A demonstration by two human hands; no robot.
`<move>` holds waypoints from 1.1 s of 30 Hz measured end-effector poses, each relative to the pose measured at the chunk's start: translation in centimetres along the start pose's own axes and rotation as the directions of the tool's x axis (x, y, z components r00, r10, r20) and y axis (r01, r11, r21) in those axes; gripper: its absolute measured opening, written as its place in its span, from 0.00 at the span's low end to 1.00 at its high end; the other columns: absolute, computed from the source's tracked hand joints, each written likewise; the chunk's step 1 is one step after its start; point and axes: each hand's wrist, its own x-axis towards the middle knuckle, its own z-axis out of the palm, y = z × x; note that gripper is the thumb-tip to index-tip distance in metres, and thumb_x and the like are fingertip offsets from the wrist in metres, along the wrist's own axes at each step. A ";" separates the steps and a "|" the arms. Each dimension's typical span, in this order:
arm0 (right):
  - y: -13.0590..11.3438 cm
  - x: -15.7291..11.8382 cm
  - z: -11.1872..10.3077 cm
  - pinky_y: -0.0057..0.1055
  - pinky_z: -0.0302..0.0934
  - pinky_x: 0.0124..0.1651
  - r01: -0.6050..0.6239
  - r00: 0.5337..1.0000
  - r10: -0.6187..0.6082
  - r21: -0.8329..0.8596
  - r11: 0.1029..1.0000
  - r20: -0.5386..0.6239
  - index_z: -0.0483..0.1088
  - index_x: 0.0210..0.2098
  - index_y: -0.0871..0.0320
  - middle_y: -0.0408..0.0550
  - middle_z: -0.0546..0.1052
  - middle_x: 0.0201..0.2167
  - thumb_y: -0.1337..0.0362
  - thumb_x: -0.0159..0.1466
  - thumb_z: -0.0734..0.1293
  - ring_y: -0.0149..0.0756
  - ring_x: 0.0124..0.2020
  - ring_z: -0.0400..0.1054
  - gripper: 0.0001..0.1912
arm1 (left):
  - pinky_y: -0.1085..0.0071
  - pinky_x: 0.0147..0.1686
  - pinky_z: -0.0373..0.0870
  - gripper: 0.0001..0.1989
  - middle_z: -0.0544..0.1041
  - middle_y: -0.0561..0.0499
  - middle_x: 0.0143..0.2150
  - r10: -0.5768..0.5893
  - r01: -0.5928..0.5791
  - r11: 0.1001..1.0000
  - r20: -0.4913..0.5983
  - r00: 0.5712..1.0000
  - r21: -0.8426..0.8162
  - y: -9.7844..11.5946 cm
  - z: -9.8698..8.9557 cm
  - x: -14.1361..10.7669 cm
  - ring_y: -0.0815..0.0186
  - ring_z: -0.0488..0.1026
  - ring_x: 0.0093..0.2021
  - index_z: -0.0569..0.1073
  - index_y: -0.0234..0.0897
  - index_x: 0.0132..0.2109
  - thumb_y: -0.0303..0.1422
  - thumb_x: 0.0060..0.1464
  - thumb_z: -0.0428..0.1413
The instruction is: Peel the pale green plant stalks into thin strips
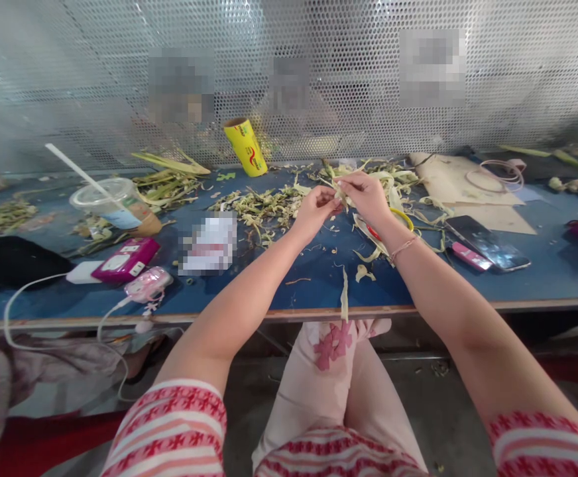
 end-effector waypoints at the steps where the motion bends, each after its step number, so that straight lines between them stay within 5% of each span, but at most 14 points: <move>1: 0.0 0.0 0.0 0.39 0.65 0.51 -0.004 1.000 0.004 0.004 1.000 0.001 0.80 0.38 0.53 0.47 0.77 0.37 0.60 0.64 0.65 0.37 0.43 0.71 0.11 | 0.68 0.41 0.72 0.12 0.73 0.55 0.29 0.006 -0.006 1.000 -0.005 1.000 0.009 0.0 -0.1 0.0 0.70 0.73 0.32 0.70 0.37 0.35 0.34 0.48 0.65; 13: 0.9 0.1 0.9 0.36 0.68 0.43 -0.163 0.985 0.169 0.114 0.980 -0.041 0.76 0.34 0.57 0.48 0.78 0.35 0.62 0.59 0.68 0.35 0.36 0.72 0.07 | 0.68 0.39 0.72 0.09 0.74 0.53 0.29 0.049 -0.046 0.997 -0.037 0.998 0.068 -0.6 -0.4 0.3 0.69 0.74 0.31 0.72 0.38 0.35 0.35 0.50 0.64; 20: 0.6 -0.1 1.0 0.33 0.68 0.37 -0.280 0.955 0.296 0.323 0.904 0.000 0.74 0.32 0.58 0.45 0.76 0.30 0.58 0.56 0.71 0.32 0.31 0.71 0.10 | 0.66 0.43 0.75 0.09 0.77 0.52 0.31 0.058 -0.054 0.991 -0.026 0.998 0.120 -0.9 -0.6 0.7 0.70 0.76 0.33 0.71 0.37 0.36 0.37 0.53 0.62; 28: -0.1 0.0 0.7 0.38 0.66 0.47 -0.208 0.969 0.223 0.134 0.969 -0.103 0.76 0.31 0.57 0.46 0.76 0.35 0.66 0.57 0.68 0.33 0.35 0.71 0.03 | 0.66 0.44 0.76 0.08 0.77 0.53 0.31 0.041 -0.037 0.997 -0.051 0.998 0.075 -1.1 -0.5 0.7 0.70 0.76 0.33 0.72 0.36 0.37 0.31 0.50 0.63; 33: -0.1 -0.2 0.9 0.37 0.66 0.45 -0.245 0.962 0.267 0.247 0.938 -0.059 0.76 0.31 0.59 0.46 0.76 0.33 0.66 0.55 0.70 0.34 0.35 0.71 0.05 | 0.69 0.41 0.75 0.10 0.76 0.54 0.30 0.068 -0.059 0.993 -0.091 0.994 0.099 -1.0 -0.5 0.7 0.72 0.74 0.31 0.72 0.36 0.37 0.27 0.46 0.63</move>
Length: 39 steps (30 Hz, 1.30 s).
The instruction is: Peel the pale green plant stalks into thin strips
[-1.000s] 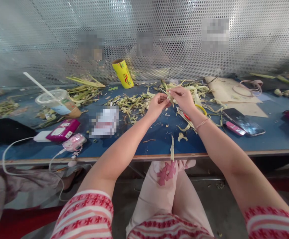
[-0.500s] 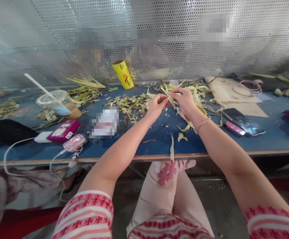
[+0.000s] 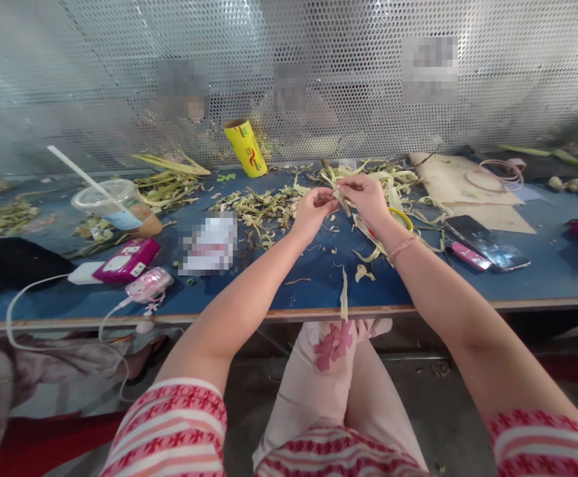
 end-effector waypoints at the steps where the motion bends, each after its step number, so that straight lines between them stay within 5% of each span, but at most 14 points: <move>1: -0.1 -0.1 0.1 0.36 0.66 0.44 -0.033 0.999 0.032 0.057 0.998 0.012 0.76 0.32 0.59 0.46 0.76 0.32 0.66 0.55 0.70 0.33 0.34 0.71 0.05 | 0.69 0.41 0.75 0.09 0.76 0.54 0.30 -0.003 0.003 1.000 -0.010 1.000 0.005 0.0 0.0 0.0 0.72 0.74 0.31 0.72 0.36 0.37 0.26 0.46 0.63; 11: -0.9 -0.5 0.2 0.32 0.69 0.38 -0.257 0.966 0.233 0.362 0.896 0.110 0.73 0.30 0.60 0.43 0.74 0.24 0.68 0.51 0.73 0.29 0.27 0.70 0.07 | 0.66 0.42 0.76 0.04 0.77 0.53 0.29 -0.100 0.093 0.991 -0.082 0.992 -0.092 0.9 0.4 -0.5 0.71 0.76 0.32 0.73 0.35 0.36 0.24 0.51 0.59; 20: 0.6 -0.2 0.8 0.35 0.68 0.41 -0.139 0.990 0.140 0.184 0.973 0.004 0.76 0.30 0.58 0.43 0.76 0.27 0.67 0.52 0.72 0.32 0.31 0.70 0.05 | 0.69 0.41 0.76 0.05 0.76 0.54 0.28 -0.122 0.106 0.985 -0.111 0.986 -0.136 1.3 0.5 -0.7 0.73 0.75 0.30 0.73 0.35 0.34 0.23 0.49 0.60; 27: 1.5 0.0 0.7 0.38 0.68 0.49 0.027 0.998 -0.030 0.060 0.998 0.052 0.77 0.34 0.55 0.47 0.78 0.36 0.60 0.56 0.69 0.37 0.40 0.72 0.08 | 0.70 0.41 0.75 0.05 0.74 0.55 0.27 -0.119 0.096 0.984 -0.148 0.982 -0.153 1.1 0.3 -0.3 0.73 0.73 0.29 0.71 0.35 0.33 0.25 0.49 0.61; 34: 1.4 0.4 1.4 0.29 0.67 0.37 -0.189 0.974 0.209 0.197 0.962 -0.090 0.67 0.44 0.52 0.45 0.72 0.45 0.63 0.59 0.66 0.29 0.36 0.70 0.12 | 0.69 0.46 0.74 0.06 0.74 0.54 0.31 -0.081 0.048 0.986 -0.203 0.976 -0.161 0.7 0.1 0.2 0.73 0.74 0.33 0.68 0.37 0.35 0.26 0.52 0.59; 39: 0.7 0.0 1.8 0.25 0.61 0.30 -0.356 0.934 0.357 0.146 0.923 0.020 0.64 0.32 0.56 0.42 0.70 0.29 0.55 0.63 0.64 0.28 0.29 0.65 0.11 | 0.67 0.48 0.73 0.07 0.74 0.53 0.33 -0.054 0.033 0.994 -0.207 0.977 -0.106 0.5 0.0 0.3 0.71 0.75 0.37 0.67 0.37 0.36 0.30 0.53 0.60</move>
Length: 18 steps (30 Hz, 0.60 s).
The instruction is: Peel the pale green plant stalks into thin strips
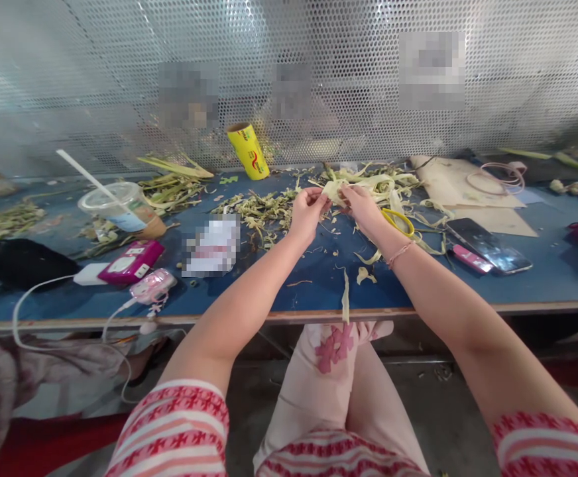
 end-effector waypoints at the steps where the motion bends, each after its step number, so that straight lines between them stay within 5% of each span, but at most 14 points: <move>1: 0.1 -0.1 0.1 0.25 0.61 0.30 0.011 1.000 -0.011 -0.019 1.000 0.029 0.63 0.30 0.56 0.41 0.68 0.26 0.52 0.63 0.63 0.28 0.27 0.64 0.14 | 0.67 0.48 0.73 0.07 0.75 0.53 0.34 0.006 -0.007 1.000 0.013 1.000 0.014 0.0 0.0 -0.1 0.71 0.75 0.37 0.67 0.37 0.36 0.30 0.53 0.60; 9: 0.7 -0.2 -0.2 0.28 0.58 0.34 0.275 0.960 -0.281 -0.192 0.942 -0.006 0.55 0.24 0.53 0.39 0.59 0.20 0.50 0.64 0.63 0.31 0.28 0.60 0.20 | 0.68 0.45 0.74 0.10 0.75 0.53 0.31 0.026 -0.037 0.996 0.145 0.989 0.077 -0.1 0.1 -0.6 0.71 0.75 0.33 0.70 0.36 0.37 0.32 0.50 0.63; 18: 0.2 -0.1 -1.1 0.31 0.57 0.39 0.304 0.940 -0.336 -0.297 0.905 -0.062 0.52 0.24 0.53 0.39 0.57 0.22 0.54 0.66 0.62 0.32 0.29 0.58 0.19 | 0.65 0.45 0.73 0.12 0.75 0.54 0.29 -0.088 0.081 0.995 0.178 0.980 0.050 -0.2 0.1 -0.8 0.71 0.75 0.31 0.67 0.36 0.38 0.26 0.47 0.63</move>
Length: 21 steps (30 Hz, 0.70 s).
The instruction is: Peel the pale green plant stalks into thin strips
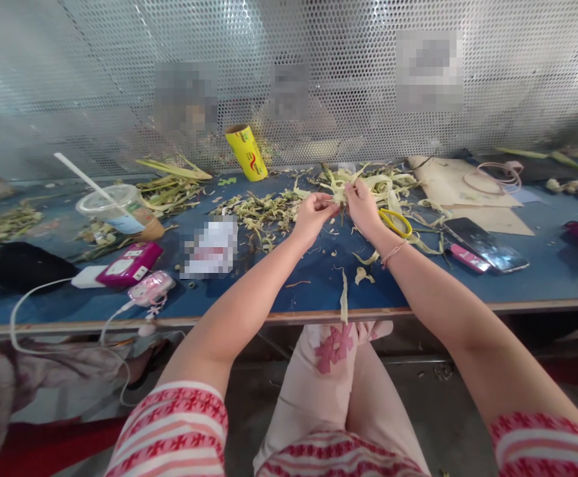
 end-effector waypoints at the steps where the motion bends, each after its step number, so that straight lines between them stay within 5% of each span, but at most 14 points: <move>1: 0.0 0.0 -0.1 0.32 0.57 0.40 0.011 1.000 -0.012 -0.015 1.000 -0.010 0.52 0.24 0.53 0.39 0.58 0.22 0.54 0.66 0.62 0.32 0.30 0.58 0.18 | 0.65 0.45 0.74 0.13 0.75 0.55 0.29 -0.020 0.021 1.000 0.014 1.000 -0.019 0.0 0.0 0.0 0.70 0.75 0.31 0.67 0.36 0.38 0.26 0.47 0.63; 13: -0.7 -0.2 -0.7 0.34 0.58 0.40 0.116 0.993 -0.116 -0.026 0.993 0.002 0.57 0.28 0.52 0.41 0.58 0.23 0.47 0.65 0.61 0.34 0.30 0.57 0.18 | 0.65 0.37 0.74 0.15 0.70 0.59 0.24 -0.126 0.123 0.992 0.121 0.985 0.038 0.3 0.3 -0.4 0.70 0.72 0.25 0.65 0.38 0.38 0.22 0.42 0.58; 17: -1.4 -0.8 -0.4 0.35 0.58 0.41 0.164 0.985 -0.158 -0.074 0.984 0.074 0.54 0.26 0.52 0.42 0.59 0.23 0.49 0.65 0.61 0.35 0.30 0.57 0.18 | 0.67 0.35 0.74 0.09 0.70 0.57 0.24 -0.054 0.055 0.998 0.069 0.996 -0.006 0.4 0.3 -0.3 0.69 0.72 0.27 0.66 0.38 0.36 0.36 0.53 0.58; 21: -1.9 -1.5 0.2 0.35 0.59 0.43 0.189 0.973 -0.173 -0.099 0.977 0.151 0.56 0.27 0.52 0.42 0.62 0.24 0.51 0.65 0.62 0.36 0.32 0.60 0.16 | 0.67 0.34 0.73 0.22 0.68 0.54 0.22 -0.041 0.041 0.999 -0.009 0.999 0.008 0.2 0.2 -0.2 0.67 0.73 0.26 0.67 0.39 0.34 0.55 0.56 0.51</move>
